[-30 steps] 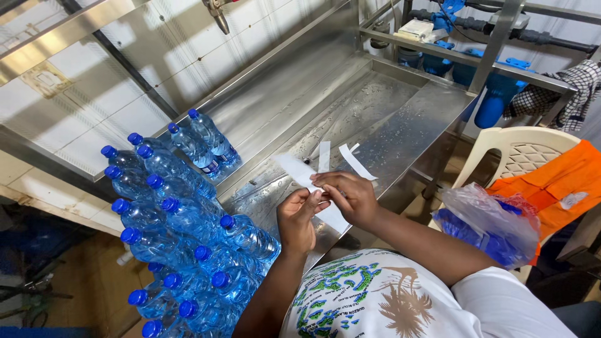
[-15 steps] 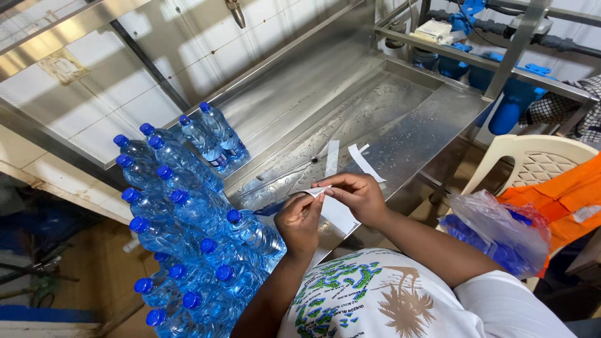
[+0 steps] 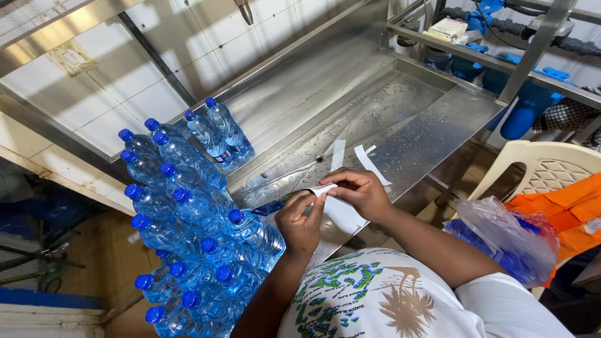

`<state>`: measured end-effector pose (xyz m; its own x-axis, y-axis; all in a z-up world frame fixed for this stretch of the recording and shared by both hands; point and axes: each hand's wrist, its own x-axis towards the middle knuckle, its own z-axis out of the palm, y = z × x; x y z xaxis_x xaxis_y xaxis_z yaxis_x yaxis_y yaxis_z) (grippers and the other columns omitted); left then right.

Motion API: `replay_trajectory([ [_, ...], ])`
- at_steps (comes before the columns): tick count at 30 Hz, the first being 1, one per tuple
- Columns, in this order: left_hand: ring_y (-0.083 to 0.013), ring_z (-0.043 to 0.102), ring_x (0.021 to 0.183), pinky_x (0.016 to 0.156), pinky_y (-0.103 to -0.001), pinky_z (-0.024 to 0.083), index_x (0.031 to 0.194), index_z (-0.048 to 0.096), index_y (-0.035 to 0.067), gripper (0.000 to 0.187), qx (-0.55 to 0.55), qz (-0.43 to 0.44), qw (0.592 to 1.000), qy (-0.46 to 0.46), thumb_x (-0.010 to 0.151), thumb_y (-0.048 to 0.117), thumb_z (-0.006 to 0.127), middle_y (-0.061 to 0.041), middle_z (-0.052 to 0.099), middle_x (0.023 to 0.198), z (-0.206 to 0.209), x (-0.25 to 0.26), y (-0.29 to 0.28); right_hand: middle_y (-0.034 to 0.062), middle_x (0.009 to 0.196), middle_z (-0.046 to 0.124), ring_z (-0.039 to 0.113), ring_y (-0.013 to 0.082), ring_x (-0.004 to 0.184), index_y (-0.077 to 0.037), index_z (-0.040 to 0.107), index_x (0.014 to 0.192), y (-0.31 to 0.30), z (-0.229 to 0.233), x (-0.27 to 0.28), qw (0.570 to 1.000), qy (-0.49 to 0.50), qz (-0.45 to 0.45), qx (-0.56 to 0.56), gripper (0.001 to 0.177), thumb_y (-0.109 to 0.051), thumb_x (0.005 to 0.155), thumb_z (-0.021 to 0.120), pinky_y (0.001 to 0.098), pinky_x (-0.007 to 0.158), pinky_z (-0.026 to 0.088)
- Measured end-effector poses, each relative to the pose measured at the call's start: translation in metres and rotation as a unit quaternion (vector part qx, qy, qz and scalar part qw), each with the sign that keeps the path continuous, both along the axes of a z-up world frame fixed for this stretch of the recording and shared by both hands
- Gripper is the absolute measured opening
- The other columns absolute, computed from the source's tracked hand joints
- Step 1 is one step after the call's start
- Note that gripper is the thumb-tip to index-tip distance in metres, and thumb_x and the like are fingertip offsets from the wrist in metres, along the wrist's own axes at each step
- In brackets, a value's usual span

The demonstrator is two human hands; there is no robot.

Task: The person uses a heat gun to seal plastic packaging around groups of water bottles, then picks up a bottle, peels off adhesive backing from a label, and applies the label to the bottle.

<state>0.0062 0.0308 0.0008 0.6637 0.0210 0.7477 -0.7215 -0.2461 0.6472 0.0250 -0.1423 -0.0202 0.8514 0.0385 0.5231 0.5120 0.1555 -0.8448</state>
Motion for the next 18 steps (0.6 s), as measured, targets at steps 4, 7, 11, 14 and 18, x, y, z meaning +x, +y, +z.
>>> replay_trajectory([
  [4,-0.0298,0.072,0.068,0.069,-0.035,0.057,0.074,0.073,0.010,0.016,0.015,-0.006,1.000,0.004,0.087,0.011,0.082,-0.007,0.069,0.069,-0.002,0.001,0.000,0.0161,0.086,0.077,0.072,0.0214,0.082,0.002,0.080,0.096,-0.005,-0.011,0.008,1.000,-0.015,-0.003,-0.023,0.012,-0.007,0.089,0.078,0.0355,0.078,0.056],
  [7,-0.0280,0.072,0.069,0.070,-0.033,0.056,0.072,0.072,0.011,0.017,0.027,-0.007,0.999,0.015,0.085,0.012,0.083,-0.005,0.070,0.068,-0.012,0.006,0.000,0.0125,0.076,0.074,0.069,0.0178,0.073,0.002,0.078,0.091,-0.006,-0.018,0.015,0.998,0.066,0.021,-0.001,0.012,-0.008,0.094,0.073,0.0311,0.069,0.056],
  [11,-0.0282,0.071,0.075,0.078,-0.039,0.055,0.069,0.072,0.011,0.017,0.127,-0.018,0.992,-0.002,0.080,0.013,0.085,-0.003,0.069,0.073,-0.003,0.007,0.002,0.0075,0.075,0.068,0.063,0.0137,0.065,0.001,0.071,0.094,-0.010,-0.033,0.035,0.976,0.213,-0.015,0.042,0.011,-0.006,0.099,0.065,0.0234,0.057,0.053],
  [14,-0.0417,0.063,0.112,0.101,-0.051,0.044,0.073,0.070,0.010,0.021,0.160,-0.109,0.981,0.005,0.084,0.023,0.082,-0.013,0.068,0.109,-0.024,0.018,0.009,0.0016,0.078,0.062,0.058,0.0089,0.062,0.000,0.066,0.102,-0.022,-0.062,0.069,0.946,0.292,-0.041,0.135,0.014,-0.013,0.104,0.061,0.0156,0.043,0.046],
  [18,-0.0493,0.046,0.139,0.119,-0.065,0.021,0.070,0.065,0.008,0.021,0.099,-0.277,0.949,0.109,0.085,0.014,0.079,-0.022,0.069,0.126,-0.007,0.008,0.017,0.0014,0.076,0.063,0.058,0.0096,0.059,-0.005,0.067,0.103,-0.063,-0.137,0.112,0.913,0.375,-0.103,0.125,0.014,-0.019,0.102,0.066,0.0157,0.047,0.043],
])
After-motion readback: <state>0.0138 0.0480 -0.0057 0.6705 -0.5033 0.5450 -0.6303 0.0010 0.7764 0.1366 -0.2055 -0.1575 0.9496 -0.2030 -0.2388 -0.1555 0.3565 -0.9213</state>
